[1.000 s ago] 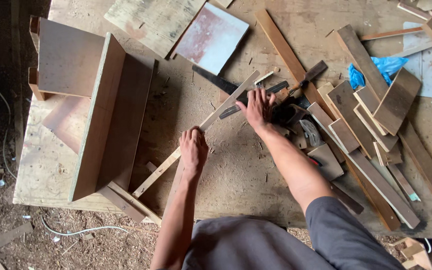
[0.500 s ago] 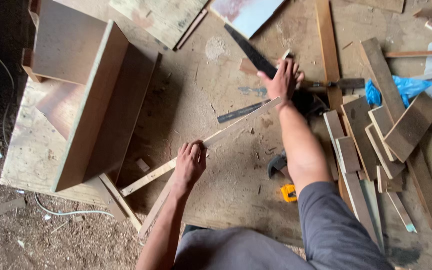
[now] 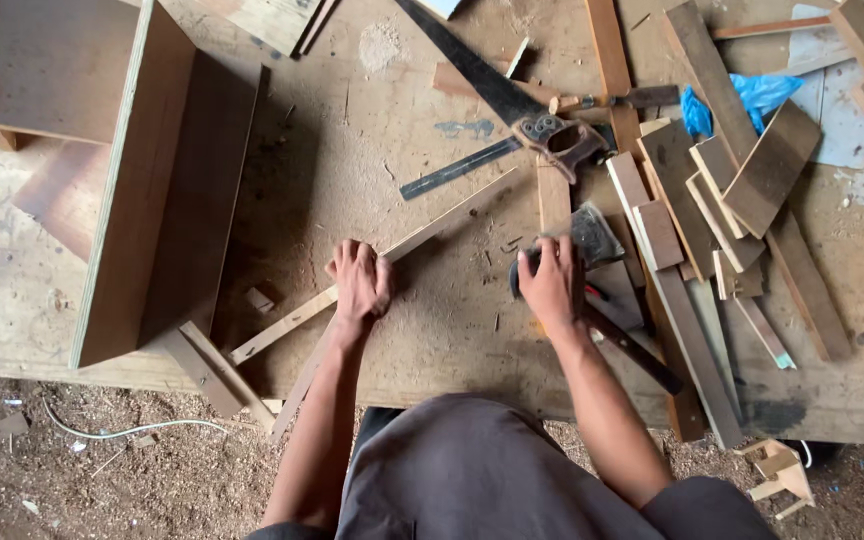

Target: The person saws a wooden plank to size, then uses a hammer and nails to attach the plank to a wooden frame structure. The person repeatedly hammers nails into the wood to secure the pieces together.

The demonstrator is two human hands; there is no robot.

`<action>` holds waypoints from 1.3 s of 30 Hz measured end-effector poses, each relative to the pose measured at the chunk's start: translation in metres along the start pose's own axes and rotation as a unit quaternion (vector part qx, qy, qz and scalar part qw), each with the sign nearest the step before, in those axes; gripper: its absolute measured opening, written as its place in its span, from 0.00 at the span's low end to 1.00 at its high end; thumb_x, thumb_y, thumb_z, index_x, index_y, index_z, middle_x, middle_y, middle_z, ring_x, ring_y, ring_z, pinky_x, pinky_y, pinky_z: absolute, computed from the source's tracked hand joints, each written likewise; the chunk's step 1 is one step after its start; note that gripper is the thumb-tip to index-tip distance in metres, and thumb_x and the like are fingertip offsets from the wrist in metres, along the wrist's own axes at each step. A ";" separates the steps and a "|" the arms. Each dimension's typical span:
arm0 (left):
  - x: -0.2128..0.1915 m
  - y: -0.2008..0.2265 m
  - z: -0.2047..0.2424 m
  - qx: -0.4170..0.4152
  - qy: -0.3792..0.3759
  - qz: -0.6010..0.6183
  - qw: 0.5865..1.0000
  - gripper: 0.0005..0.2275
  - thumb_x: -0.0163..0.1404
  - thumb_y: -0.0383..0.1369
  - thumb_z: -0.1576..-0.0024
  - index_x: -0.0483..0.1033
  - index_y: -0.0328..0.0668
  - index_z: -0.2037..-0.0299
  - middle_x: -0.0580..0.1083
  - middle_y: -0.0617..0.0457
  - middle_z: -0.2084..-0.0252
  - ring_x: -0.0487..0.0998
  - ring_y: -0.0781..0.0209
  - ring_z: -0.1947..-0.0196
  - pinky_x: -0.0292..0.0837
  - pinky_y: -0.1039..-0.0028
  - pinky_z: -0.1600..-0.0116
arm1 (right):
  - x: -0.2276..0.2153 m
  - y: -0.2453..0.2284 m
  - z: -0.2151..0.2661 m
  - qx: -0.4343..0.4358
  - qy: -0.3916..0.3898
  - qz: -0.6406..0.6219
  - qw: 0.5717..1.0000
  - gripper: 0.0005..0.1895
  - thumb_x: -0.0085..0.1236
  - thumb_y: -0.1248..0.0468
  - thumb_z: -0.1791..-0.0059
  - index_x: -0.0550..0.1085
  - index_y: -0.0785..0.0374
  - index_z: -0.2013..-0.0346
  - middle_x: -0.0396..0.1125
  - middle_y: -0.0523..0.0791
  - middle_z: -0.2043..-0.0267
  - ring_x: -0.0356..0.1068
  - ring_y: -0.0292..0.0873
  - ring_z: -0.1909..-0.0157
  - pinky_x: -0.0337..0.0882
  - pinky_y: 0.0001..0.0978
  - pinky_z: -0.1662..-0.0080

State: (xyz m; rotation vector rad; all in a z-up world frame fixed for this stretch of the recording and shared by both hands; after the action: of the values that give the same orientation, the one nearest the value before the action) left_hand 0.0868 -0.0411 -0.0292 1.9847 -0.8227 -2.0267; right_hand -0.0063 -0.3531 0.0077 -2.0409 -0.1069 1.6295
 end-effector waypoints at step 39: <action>-0.040 -0.065 0.050 -0.062 0.093 0.210 0.971 0.06 0.54 0.32 0.42 0.80 0.41 0.59 0.78 0.47 0.59 0.77 0.53 0.59 0.70 0.64 0.53 | 0.123 -0.157 0.043 -0.094 -0.204 -0.188 0.956 0.12 0.43 0.68 0.43 0.71 0.75 0.53 0.66 0.54 0.64 0.64 0.43 0.75 0.69 0.33 0.76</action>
State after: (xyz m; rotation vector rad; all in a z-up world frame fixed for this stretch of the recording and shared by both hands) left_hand 0.0582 0.0451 -0.0297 1.7211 -0.9510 -1.5885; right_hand 0.0270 -0.1571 -0.0382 -1.6474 -0.7736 1.8107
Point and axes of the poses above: each hand's wrist, its own z-axis away from the middle knuckle, its own x-axis out of the palm, y = z × x, the point moved 3 cm from there along -z, towards the middle knuckle
